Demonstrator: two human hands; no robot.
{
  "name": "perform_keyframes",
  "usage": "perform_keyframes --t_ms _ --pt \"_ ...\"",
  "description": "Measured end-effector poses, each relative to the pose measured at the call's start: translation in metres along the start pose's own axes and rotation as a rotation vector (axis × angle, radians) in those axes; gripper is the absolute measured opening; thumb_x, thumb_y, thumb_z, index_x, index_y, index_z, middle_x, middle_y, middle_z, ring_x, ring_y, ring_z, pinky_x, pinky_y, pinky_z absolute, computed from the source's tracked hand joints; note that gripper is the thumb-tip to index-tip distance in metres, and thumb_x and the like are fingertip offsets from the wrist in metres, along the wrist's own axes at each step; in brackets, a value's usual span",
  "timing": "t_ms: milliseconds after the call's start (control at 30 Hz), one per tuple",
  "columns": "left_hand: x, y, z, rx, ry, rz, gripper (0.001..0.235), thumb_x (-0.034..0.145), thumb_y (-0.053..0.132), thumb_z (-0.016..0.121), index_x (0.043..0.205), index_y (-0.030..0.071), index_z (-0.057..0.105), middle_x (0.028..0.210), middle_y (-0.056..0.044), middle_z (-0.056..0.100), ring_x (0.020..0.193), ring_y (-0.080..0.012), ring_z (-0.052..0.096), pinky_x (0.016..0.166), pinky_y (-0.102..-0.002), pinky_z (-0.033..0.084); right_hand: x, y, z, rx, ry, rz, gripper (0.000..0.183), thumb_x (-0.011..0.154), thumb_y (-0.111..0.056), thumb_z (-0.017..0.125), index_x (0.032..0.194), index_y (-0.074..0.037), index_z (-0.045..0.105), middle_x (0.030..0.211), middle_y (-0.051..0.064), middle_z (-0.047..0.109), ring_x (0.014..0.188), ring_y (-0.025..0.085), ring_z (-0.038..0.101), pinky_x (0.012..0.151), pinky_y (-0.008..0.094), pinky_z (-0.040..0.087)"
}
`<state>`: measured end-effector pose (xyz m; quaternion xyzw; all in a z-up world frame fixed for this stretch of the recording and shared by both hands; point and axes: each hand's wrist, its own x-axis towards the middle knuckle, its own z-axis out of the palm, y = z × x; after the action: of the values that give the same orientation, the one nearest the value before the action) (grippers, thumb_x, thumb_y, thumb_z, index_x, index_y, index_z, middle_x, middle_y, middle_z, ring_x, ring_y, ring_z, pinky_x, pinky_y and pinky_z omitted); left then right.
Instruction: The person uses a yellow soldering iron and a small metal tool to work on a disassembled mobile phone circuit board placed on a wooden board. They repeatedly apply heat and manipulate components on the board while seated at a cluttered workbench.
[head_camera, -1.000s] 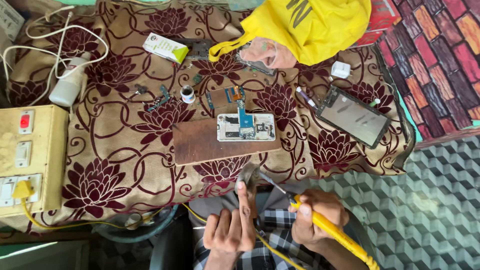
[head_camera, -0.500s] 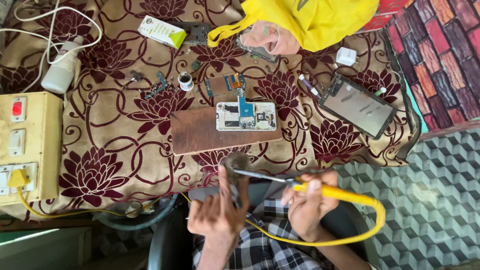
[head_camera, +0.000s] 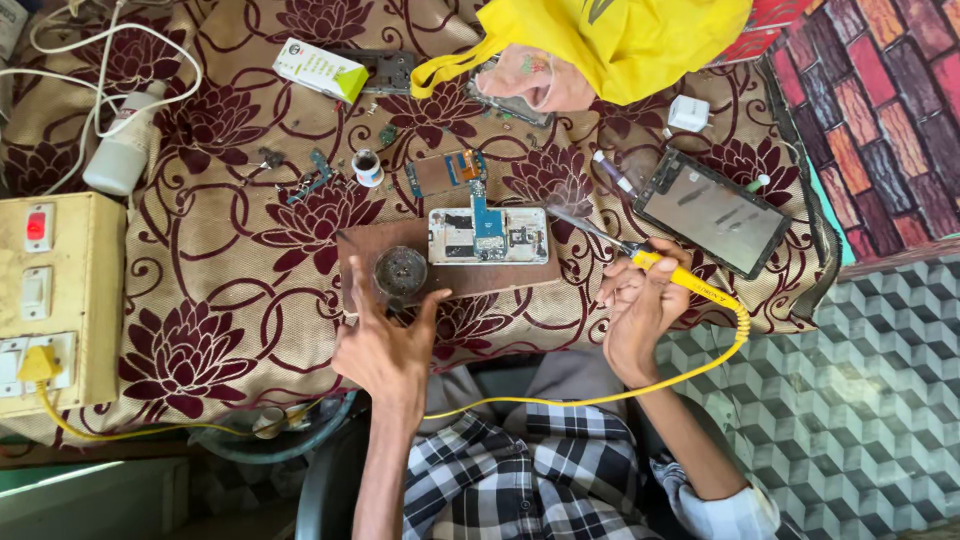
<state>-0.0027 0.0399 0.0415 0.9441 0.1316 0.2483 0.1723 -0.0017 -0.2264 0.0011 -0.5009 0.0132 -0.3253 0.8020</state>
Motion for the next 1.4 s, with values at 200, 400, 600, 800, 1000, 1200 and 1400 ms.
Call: perform_keyframes --t_ms 200,400,600,800,1000,1200,1400 --pt "-0.010 0.027 0.021 -0.034 -0.288 0.360 0.052 0.092 0.039 0.068 0.135 0.010 0.062 0.050 -0.002 0.064 0.039 -0.0226 0.061 0.059 -0.044 0.055 0.012 0.023 -0.008 0.012 -0.017 0.012 0.039 0.113 -0.040 0.045 0.130 -0.005 0.042 0.085 0.018 0.064 0.056 0.017 0.057 0.050 0.025 0.041" --pt "-0.019 0.056 0.032 0.014 -0.241 0.435 0.043 0.101 0.039 0.063 0.130 0.007 0.062 0.049 -0.011 0.063 0.039 -0.0282 0.063 0.068 -0.044 0.059 0.016 0.041 -0.018 0.050 -0.091 0.045 0.037 0.113 -0.038 0.047 0.128 -0.004 0.043 0.083 0.016 0.061 0.056 0.017 0.057 0.052 0.028 0.046" --pt "-0.015 0.063 -0.012 -0.359 -0.310 0.300 0.059 0.097 0.032 0.069 0.139 -0.003 0.048 0.046 -0.008 0.059 0.040 -0.0313 0.057 0.053 -0.045 0.051 0.014 0.051 -0.029 -0.064 -0.120 0.054 0.037 0.113 -0.038 0.047 0.126 -0.004 0.047 0.077 0.011 0.060 0.056 0.015 0.056 0.048 0.023 0.043" --pt "0.000 0.047 -0.027 -1.381 -0.585 0.072 0.066 0.107 0.011 0.058 0.151 0.005 0.010 0.070 -0.002 0.049 0.065 -0.0132 0.040 0.083 -0.029 0.040 0.011 0.051 -0.023 -0.058 -0.172 0.008 0.036 0.114 -0.037 0.049 0.124 -0.003 0.049 0.078 0.012 0.061 0.056 0.015 0.058 0.048 0.024 0.042" --pt "-0.017 0.050 0.026 -1.709 -0.172 0.101 0.049 0.110 0.012 0.055 0.144 0.010 0.020 0.112 -0.006 0.041 0.089 -0.0118 0.041 0.085 -0.027 0.040 0.012 0.049 -0.018 -0.063 -0.251 0.000 0.036 0.113 -0.036 0.047 0.125 -0.002 0.047 0.080 0.011 0.061 0.058 0.014 0.059 0.051 0.023 0.042" --pt "-0.028 0.069 0.084 -1.626 0.271 0.128 0.026 0.116 0.036 0.044 0.115 0.011 0.041 0.105 -0.004 0.043 0.078 -0.0119 0.046 0.066 -0.026 0.040 0.022 0.055 -0.007 0.041 -0.192 -0.047 0.032 0.114 -0.033 0.046 0.125 -0.003 0.045 0.081 0.012 0.060 0.060 0.015 0.057 0.053 0.026 0.049" --pt "-0.021 0.086 0.118 -1.404 0.530 0.394 0.032 0.113 0.039 0.042 0.113 0.006 0.040 0.105 -0.008 0.042 0.072 -0.0129 0.048 0.058 -0.028 0.042 0.027 0.052 -0.008 0.082 -0.130 -0.015 0.029 0.114 -0.029 0.046 0.126 -0.003 0.045 0.082 0.014 0.059 0.060 0.016 0.056 0.053 0.029 0.051"
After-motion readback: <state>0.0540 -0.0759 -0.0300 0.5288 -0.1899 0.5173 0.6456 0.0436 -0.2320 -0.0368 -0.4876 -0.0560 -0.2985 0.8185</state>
